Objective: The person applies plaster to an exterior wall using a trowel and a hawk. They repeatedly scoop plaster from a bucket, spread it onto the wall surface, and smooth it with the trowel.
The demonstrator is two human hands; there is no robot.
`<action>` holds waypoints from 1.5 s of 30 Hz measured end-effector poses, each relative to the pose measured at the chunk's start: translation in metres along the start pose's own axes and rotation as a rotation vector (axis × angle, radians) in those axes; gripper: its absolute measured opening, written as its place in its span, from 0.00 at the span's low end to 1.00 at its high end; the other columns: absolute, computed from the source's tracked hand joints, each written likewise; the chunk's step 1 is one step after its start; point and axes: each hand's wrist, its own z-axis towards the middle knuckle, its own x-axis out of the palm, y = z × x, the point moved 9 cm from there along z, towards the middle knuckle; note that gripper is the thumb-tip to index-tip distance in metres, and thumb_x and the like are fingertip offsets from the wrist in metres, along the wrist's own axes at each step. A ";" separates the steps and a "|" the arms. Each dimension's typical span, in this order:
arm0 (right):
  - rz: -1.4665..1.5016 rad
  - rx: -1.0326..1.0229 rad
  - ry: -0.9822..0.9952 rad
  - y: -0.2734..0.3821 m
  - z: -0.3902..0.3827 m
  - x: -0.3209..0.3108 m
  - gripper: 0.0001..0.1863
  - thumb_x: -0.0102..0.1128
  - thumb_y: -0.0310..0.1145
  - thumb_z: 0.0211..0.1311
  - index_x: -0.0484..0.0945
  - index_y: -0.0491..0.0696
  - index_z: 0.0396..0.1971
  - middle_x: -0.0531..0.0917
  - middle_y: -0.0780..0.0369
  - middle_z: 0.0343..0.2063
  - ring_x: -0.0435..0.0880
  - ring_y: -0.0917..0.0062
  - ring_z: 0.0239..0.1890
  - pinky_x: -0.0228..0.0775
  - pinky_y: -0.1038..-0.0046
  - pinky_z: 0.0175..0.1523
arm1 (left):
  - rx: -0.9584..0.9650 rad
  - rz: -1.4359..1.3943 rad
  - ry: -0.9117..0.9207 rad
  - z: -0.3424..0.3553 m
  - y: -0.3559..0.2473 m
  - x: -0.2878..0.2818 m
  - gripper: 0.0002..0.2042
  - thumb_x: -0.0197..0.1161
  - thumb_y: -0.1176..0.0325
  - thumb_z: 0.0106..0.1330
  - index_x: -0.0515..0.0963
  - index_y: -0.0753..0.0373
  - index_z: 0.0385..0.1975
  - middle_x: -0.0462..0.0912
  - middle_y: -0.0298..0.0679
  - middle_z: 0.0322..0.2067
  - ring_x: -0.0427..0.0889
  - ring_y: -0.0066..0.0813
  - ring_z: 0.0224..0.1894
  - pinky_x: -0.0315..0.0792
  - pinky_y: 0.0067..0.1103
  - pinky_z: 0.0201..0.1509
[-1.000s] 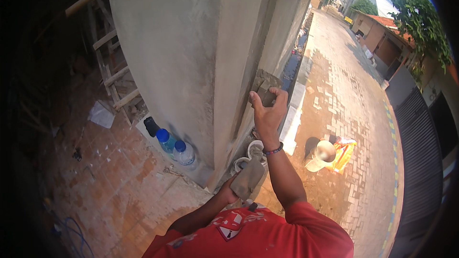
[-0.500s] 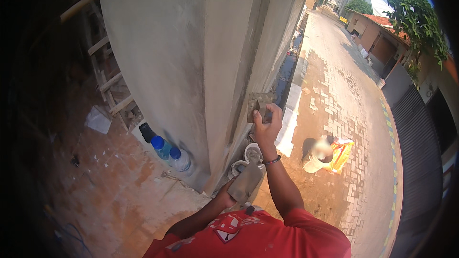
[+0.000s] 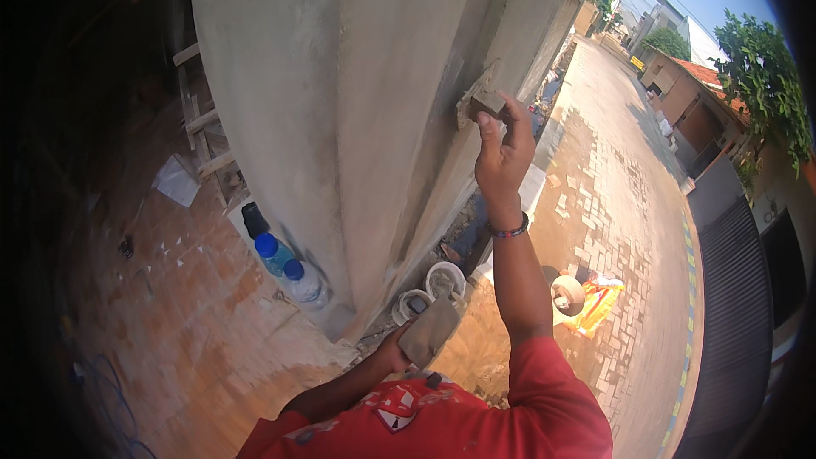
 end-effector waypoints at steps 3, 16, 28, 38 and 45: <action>-0.136 -0.033 0.020 -0.008 0.003 0.006 0.17 0.59 0.30 0.61 0.73 0.41 0.49 0.78 0.57 0.36 0.77 0.73 0.36 0.69 0.75 0.42 | 0.044 -0.053 -0.007 0.004 -0.005 0.010 0.16 0.52 0.59 0.68 0.73 0.53 0.53 0.78 0.37 0.47 0.80 0.32 0.45 0.76 0.33 0.45; 0.067 0.135 -0.021 -0.008 0.018 -0.005 0.18 0.60 0.32 0.61 0.72 0.37 0.48 0.77 0.61 0.33 0.74 0.81 0.35 0.69 0.80 0.41 | 0.068 -0.065 -0.024 0.027 -0.009 0.041 0.17 0.53 0.56 0.67 0.73 0.55 0.51 0.80 0.38 0.44 0.80 0.33 0.42 0.76 0.32 0.44; 0.422 0.836 0.028 -0.102 -0.100 -0.044 0.12 0.62 0.29 0.57 0.71 0.44 0.39 0.76 0.66 0.28 0.75 0.85 0.27 0.71 0.81 0.26 | 0.140 -0.004 -0.019 0.032 -0.021 0.033 0.17 0.51 0.57 0.68 0.72 0.54 0.53 0.79 0.37 0.47 0.79 0.32 0.46 0.74 0.31 0.49; -0.630 -0.284 0.461 0.076 0.004 -0.029 0.21 0.72 0.26 0.36 0.77 0.43 0.36 0.77 0.51 0.41 0.75 0.59 0.40 0.70 0.67 0.42 | 0.032 -0.042 0.119 0.035 -0.001 0.034 0.17 0.49 0.60 0.69 0.70 0.55 0.56 0.77 0.37 0.50 0.78 0.32 0.49 0.74 0.31 0.50; -0.865 -0.668 0.744 0.115 0.003 0.010 0.21 0.69 0.28 0.38 0.77 0.48 0.38 0.74 0.60 0.44 0.73 0.65 0.42 0.62 0.64 0.41 | -0.037 -0.032 0.190 0.034 0.011 0.028 0.16 0.48 0.61 0.70 0.70 0.54 0.56 0.76 0.37 0.49 0.78 0.31 0.48 0.75 0.31 0.48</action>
